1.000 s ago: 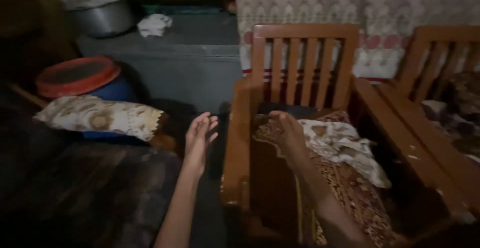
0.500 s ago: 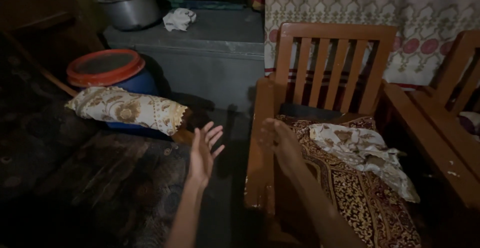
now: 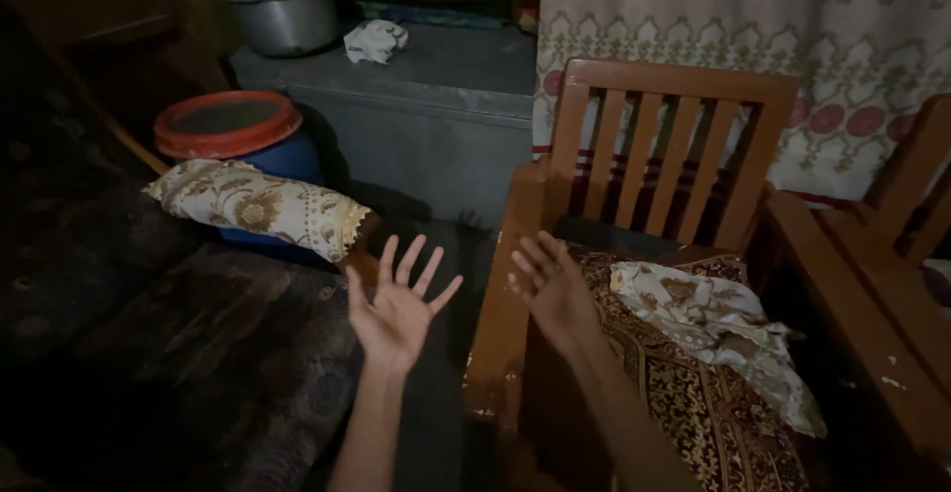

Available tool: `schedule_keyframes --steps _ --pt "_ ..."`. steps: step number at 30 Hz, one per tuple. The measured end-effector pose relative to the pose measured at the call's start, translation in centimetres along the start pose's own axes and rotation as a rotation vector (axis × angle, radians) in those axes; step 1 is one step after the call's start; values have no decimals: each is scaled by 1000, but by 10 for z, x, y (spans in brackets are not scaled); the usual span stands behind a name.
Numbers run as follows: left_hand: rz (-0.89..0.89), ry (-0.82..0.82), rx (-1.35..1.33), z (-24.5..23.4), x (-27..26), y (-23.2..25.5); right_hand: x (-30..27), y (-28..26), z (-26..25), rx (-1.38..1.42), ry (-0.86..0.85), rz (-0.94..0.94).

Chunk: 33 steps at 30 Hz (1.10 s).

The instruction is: The person gathers various garments and items from a bed and floor, then folds them by hand and places them into neat stacks on nearby chairs. The items include shirts, pants, and other fabric pieces.

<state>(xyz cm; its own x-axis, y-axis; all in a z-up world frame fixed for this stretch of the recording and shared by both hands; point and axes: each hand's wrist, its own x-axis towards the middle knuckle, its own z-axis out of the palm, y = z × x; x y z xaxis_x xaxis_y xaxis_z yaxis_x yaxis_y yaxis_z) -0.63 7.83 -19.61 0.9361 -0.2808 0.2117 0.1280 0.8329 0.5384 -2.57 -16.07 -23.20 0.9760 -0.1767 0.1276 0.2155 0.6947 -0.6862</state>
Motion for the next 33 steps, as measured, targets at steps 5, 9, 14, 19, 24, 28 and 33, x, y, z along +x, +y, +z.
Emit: schedule_keyframes --steps 5,9,14,19,24,28,33 --pt "36 -18 -115 2 -20 -5 -23 -11 1 246 -81 4" --pt "74 -4 -72 3 -31 -1 -28 -19 4 266 -118 39" --pt "97 18 -44 -2 -58 6 -35 -15 11 259 -102 55" --pt "107 48 -36 -7 -79 10 -54 -8 19 144 -76 52" --pt "105 11 -44 -19 -105 29 -74 12 21 159 -95 17" --pt "107 -14 -47 -41 -125 66 -94 38 46 180 -65 20" --pt "159 23 -30 -68 -160 144 -104 94 112 197 -111 46"
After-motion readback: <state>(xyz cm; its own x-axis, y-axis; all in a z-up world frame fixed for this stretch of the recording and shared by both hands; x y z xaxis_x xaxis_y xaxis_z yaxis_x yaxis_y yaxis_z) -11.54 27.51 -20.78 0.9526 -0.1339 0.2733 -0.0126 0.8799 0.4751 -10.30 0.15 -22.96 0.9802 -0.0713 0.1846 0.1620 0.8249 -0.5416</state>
